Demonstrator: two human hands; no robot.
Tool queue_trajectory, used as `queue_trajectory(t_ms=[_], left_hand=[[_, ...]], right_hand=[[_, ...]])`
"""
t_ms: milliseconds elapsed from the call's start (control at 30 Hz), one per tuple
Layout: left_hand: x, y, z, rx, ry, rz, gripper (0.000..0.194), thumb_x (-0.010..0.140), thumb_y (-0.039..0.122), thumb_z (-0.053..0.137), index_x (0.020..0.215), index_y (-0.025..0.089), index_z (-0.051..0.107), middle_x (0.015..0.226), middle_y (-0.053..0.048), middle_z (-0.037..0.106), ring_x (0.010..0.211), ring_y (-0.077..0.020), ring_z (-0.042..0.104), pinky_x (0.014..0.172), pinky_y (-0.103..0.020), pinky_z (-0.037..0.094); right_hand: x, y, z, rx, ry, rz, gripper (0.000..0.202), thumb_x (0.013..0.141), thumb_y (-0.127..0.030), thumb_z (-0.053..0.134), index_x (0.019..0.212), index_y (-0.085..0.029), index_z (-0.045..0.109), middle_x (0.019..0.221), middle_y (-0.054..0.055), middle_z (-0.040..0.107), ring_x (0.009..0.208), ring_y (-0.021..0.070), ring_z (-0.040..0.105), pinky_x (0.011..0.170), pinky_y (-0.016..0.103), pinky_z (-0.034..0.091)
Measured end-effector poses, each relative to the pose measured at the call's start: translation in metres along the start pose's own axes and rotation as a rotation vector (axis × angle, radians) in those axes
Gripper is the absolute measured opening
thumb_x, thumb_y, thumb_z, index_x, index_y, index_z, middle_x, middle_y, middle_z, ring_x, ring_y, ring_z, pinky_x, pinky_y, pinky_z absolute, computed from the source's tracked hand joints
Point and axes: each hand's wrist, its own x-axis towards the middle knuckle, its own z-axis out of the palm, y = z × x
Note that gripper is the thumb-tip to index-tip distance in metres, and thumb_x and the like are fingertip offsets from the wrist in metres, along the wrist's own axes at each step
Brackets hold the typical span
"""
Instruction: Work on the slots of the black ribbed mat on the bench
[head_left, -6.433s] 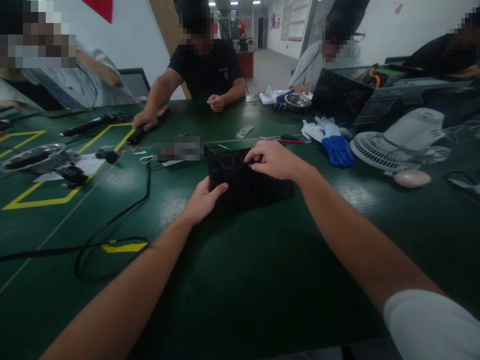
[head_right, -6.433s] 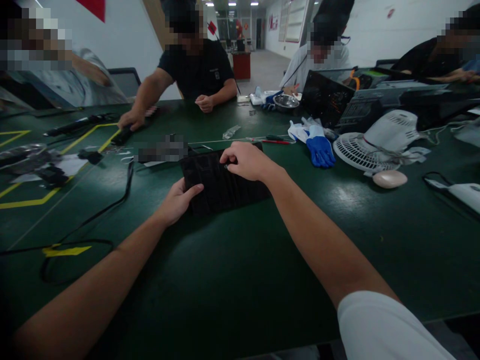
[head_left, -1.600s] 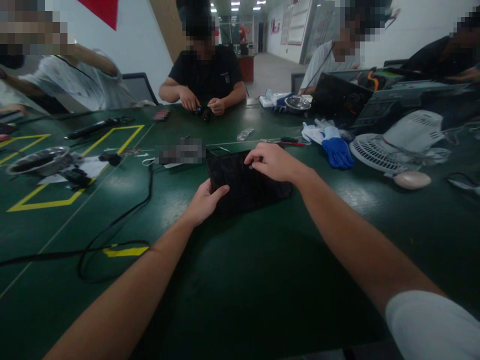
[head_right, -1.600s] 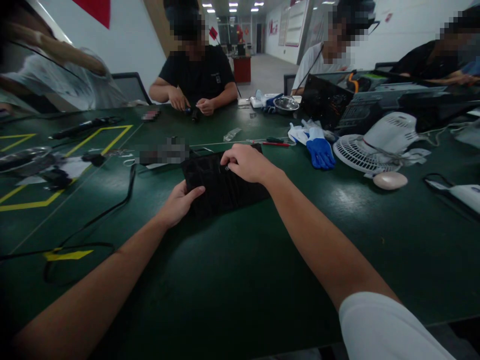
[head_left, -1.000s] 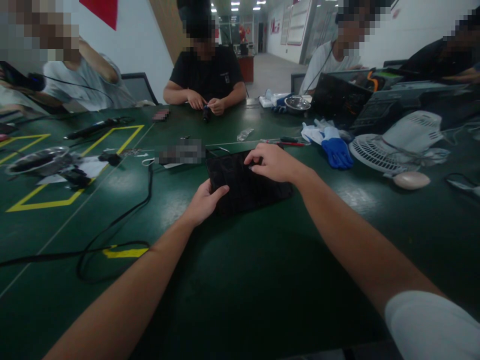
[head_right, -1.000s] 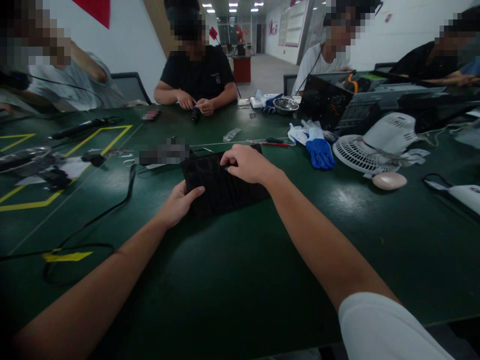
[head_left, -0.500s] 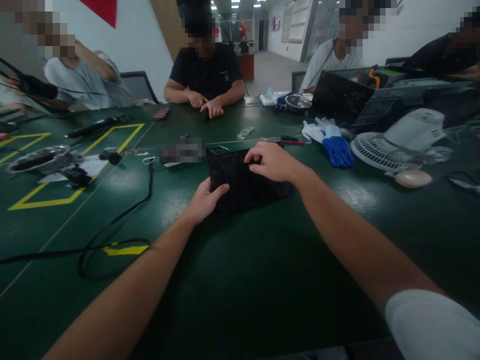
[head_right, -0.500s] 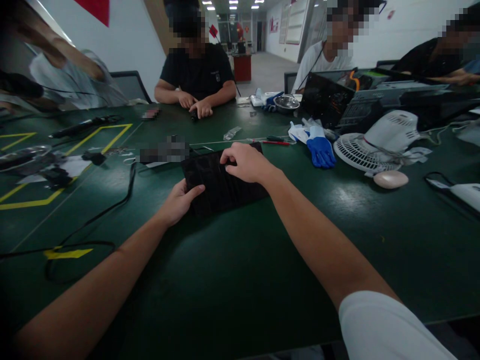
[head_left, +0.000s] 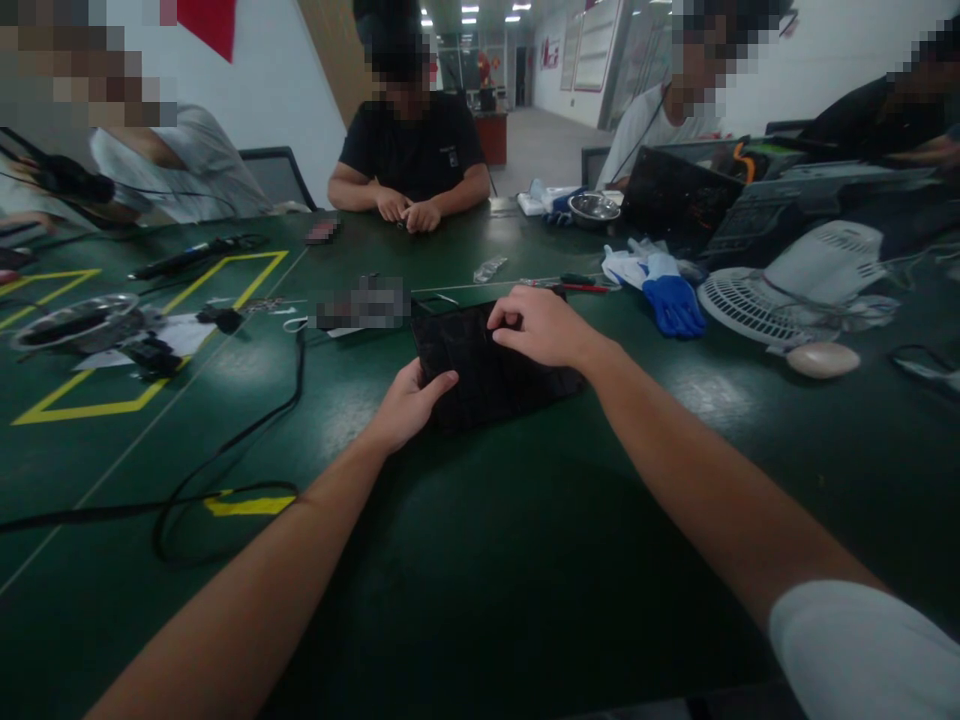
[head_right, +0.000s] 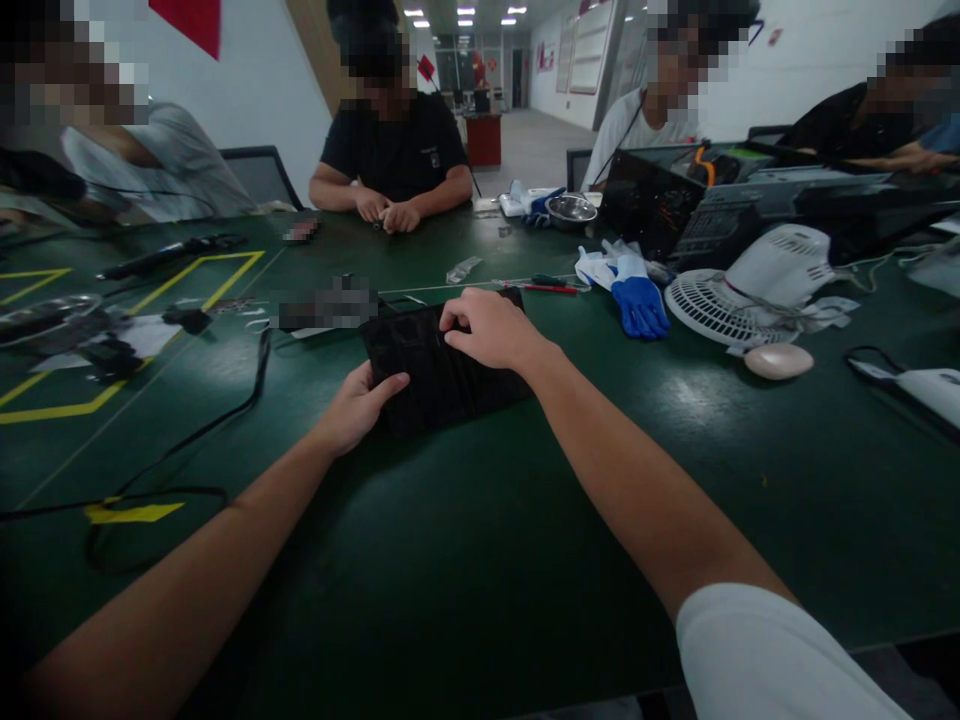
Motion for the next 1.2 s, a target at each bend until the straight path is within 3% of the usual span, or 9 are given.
queue_trajectory(t_ms=[433,700,1000,1200], left_hand=[[0.000,0.001,0.002,-0.004,0.011,0.000,0.046,0.087,0.042,0.080,0.125,0.018,0.070,0.121,-0.010,0.082,0.124,-0.0340,0.074,0.111,-0.053,0.061],[0.000,0.001,0.001,-0.013,0.006,-0.005,0.043,0.085,0.042,0.080,0.121,0.020,0.070,0.117,-0.009,0.082,0.121,-0.0334,0.075,0.108,-0.051,0.062],[0.000,0.001,0.000,0.008,0.001,0.007,0.042,0.086,0.042,0.080,0.121,0.020,0.071,0.118,-0.009,0.081,0.119,-0.0331,0.075,0.105,-0.051,0.062],[0.000,0.000,0.000,-0.003,0.008,-0.001,0.043,0.086,0.043,0.081,0.120,0.019,0.071,0.117,-0.009,0.082,0.119,-0.0332,0.075,0.108,-0.052,0.061]], right_hand=[[0.002,0.001,-0.001,-0.034,-0.003,-0.003,0.021,0.102,-0.024,0.066,0.110,-0.022,0.086,0.106,0.008,0.072,0.095,0.0232,0.065,0.092,0.039,0.045],[0.003,0.004,-0.005,-0.016,-0.037,-0.022,0.030,0.102,-0.015,0.061,0.114,-0.022,0.087,0.111,0.010,0.075,0.102,0.0238,0.068,0.096,0.039,0.048],[0.001,0.007,-0.012,0.058,-0.060,-0.045,0.048,0.085,-0.002,0.060,0.121,-0.021,0.086,0.104,0.007,0.076,0.088,0.0198,0.066,0.086,0.035,0.050],[0.001,0.000,-0.017,0.026,-0.033,-0.029,0.031,0.082,-0.008,0.073,0.107,-0.019,0.086,0.098,0.006,0.078,0.083,0.0190,0.067,0.081,0.034,0.049]])
